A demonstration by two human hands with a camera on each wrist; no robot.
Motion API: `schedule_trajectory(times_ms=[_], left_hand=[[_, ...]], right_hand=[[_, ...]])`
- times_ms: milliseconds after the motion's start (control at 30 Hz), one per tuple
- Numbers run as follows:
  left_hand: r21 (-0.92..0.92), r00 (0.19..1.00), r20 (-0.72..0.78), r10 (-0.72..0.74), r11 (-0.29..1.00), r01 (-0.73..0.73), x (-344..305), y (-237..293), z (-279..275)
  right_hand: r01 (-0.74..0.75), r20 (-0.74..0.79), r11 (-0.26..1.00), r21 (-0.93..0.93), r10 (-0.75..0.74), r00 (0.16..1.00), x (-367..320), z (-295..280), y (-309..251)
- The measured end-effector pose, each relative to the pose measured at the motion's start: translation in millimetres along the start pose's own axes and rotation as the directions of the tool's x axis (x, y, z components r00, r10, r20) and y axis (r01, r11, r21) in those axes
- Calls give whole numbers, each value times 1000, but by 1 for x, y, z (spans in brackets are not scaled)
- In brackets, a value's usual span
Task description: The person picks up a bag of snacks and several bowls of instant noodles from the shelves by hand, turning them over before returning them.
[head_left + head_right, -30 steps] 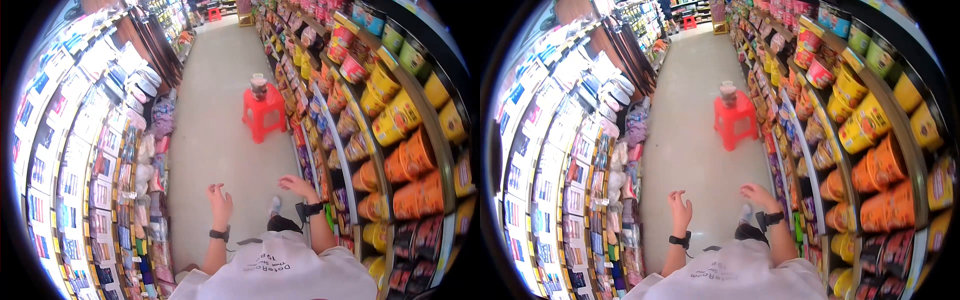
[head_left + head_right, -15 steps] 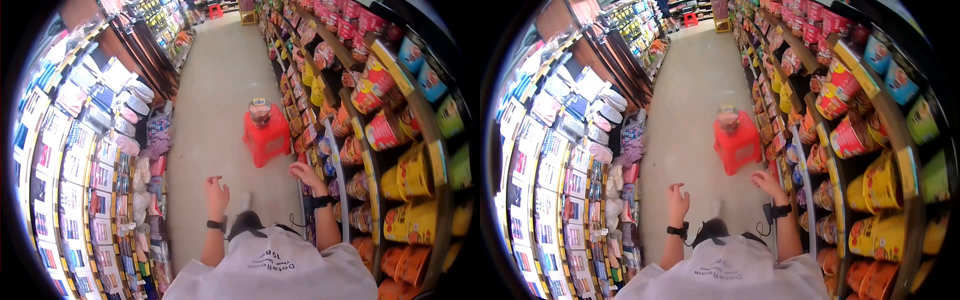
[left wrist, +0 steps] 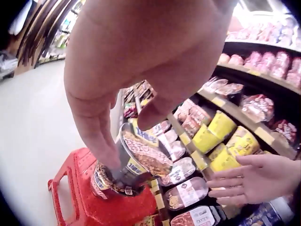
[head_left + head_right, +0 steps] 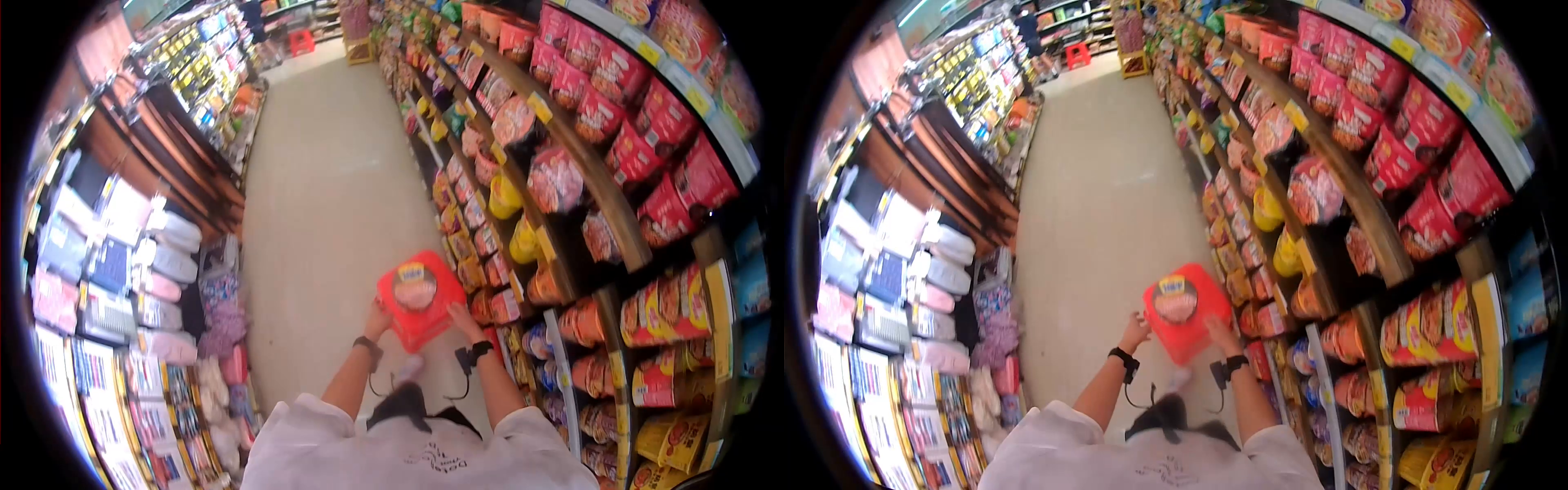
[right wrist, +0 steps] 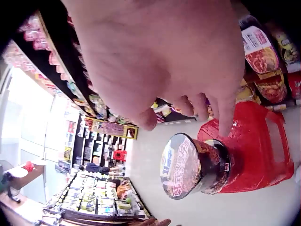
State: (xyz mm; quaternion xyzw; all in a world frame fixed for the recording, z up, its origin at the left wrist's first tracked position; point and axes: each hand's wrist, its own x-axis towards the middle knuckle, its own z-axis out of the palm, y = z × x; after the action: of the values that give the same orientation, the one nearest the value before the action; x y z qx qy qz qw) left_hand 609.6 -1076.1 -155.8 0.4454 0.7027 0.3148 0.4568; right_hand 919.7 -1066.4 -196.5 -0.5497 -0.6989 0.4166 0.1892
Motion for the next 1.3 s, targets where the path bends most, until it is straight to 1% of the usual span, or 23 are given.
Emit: schedule_trajectory(times_ms=[33, 133, 200, 300, 333, 367, 400, 433, 533, 567, 600, 667, 700, 733, 800, 900, 967, 1000, 1067, 1100, 1200, 1267, 1300], left_hand=[[-66, 999, 38, -37, 997, 39, 35, -16, 12], [-110, 964, 258, -68, 989, 99, 98, -24, 27], [-72, 942, 336, -26, 996, 53, 116, -29, 32], [-57, 945, 283, 161, 987, -151, 106, -25, 30], [-73, 936, 249, 247, 969, -237, 96, -19, 25], [-157, 946, 269, 180, 978, -141, 87, -12, 21], [-150, 923, 304, 235, 969, -197, 78, -2, 17], [-144, 894, 343, 287, 957, -252, 67, 10, 12], [-39, 801, 516, 304, 942, -333, 28, 42, 2], [-51, 767, 537, 351, 921, -386, 16, 33, 6], [-71, 717, 566, 406, 891, -448, 14, 33, 19], [-98, 561, 629, 537, 772, -629, -52, 118, 14], [-147, 545, 691, 475, 830, -537, -64, 110, 28], [-321, 471, 777, 417, 907, -272, -73, 97, 45], [108, 405, 898, 171, 808, -580, -71, 46, 80], [-7, 226, 957, 182, 793, -609, -174, 81, 102], [-148, 125, 954, 272, 792, -592, -236, 62, 132], [-211, 95, 944, 317, 796, -567, -270, 51, 142], [-304, -79, 949, 306, 814, -494, -339, 30, 169], [-305, -145, 952, 269, 822, -480, -372, 15, 181], [-308, -323, 931, 168, 835, -455, -484, -15, 200], [-266, -425, 902, 69, 865, -425, -563, -15, 201], [-295, -468, 882, 55, 839, -457, -600, -12, 198]], right_hand=[[125, 74, 951, -282, -109, 991, 19, 6, 20], [-226, -55, 974, -23, 225, 973, 70, 26, 9], [-340, -7, 865, 368, 368, 930, 70, 1, -46], [-373, 123, 577, 727, 425, 897, 49, -39, -150], [-338, 120, 487, 806, 425, 897, 47, -38, -151], [-344, 139, 542, 767, 384, 913, 48, -43, -150], [-349, 162, 594, 725, 346, 924, 47, -47, -141], [-351, 186, 642, 682, 312, 932, 43, -47, -129], [-363, 112, 515, 776, 455, 883, 8, -30, -92], [-297, -5, 541, 787, 487, 873, -12, -30, -81], [-261, -17, 519, 814, 471, 882, -40, -28, -72], [-161, -83, 478, 864, 450, 889, -107, -22, -58], [-105, -123, 454, 885, 445, 887, -143, -20, -56], [-100, -161, 510, 854, 443, 882, -175, -20, -46], [-119, -205, 575, 809, 467, 860, -254, 11, -27], [-235, -304, 637, 734, 618, 724, -374, -20, -120], [-405, -359, 635, 658, 737, 572, -448, 3, -126], [-333, -469, 657, 676, 733, 493, -486, 29, -114], [-208, -654, 722, 659, 688, 315, -563, 81, -107], [-250, -579, 652, 716, 754, 310, -606, 100, -113], [-360, -490, 484, 798, 868, 81, -728, 104, -241], [-288, -587, 552, 782, 809, -43, -784, 136, -258], [-261, -645, 599, 757, 749, -153, -805, 152, -272]])
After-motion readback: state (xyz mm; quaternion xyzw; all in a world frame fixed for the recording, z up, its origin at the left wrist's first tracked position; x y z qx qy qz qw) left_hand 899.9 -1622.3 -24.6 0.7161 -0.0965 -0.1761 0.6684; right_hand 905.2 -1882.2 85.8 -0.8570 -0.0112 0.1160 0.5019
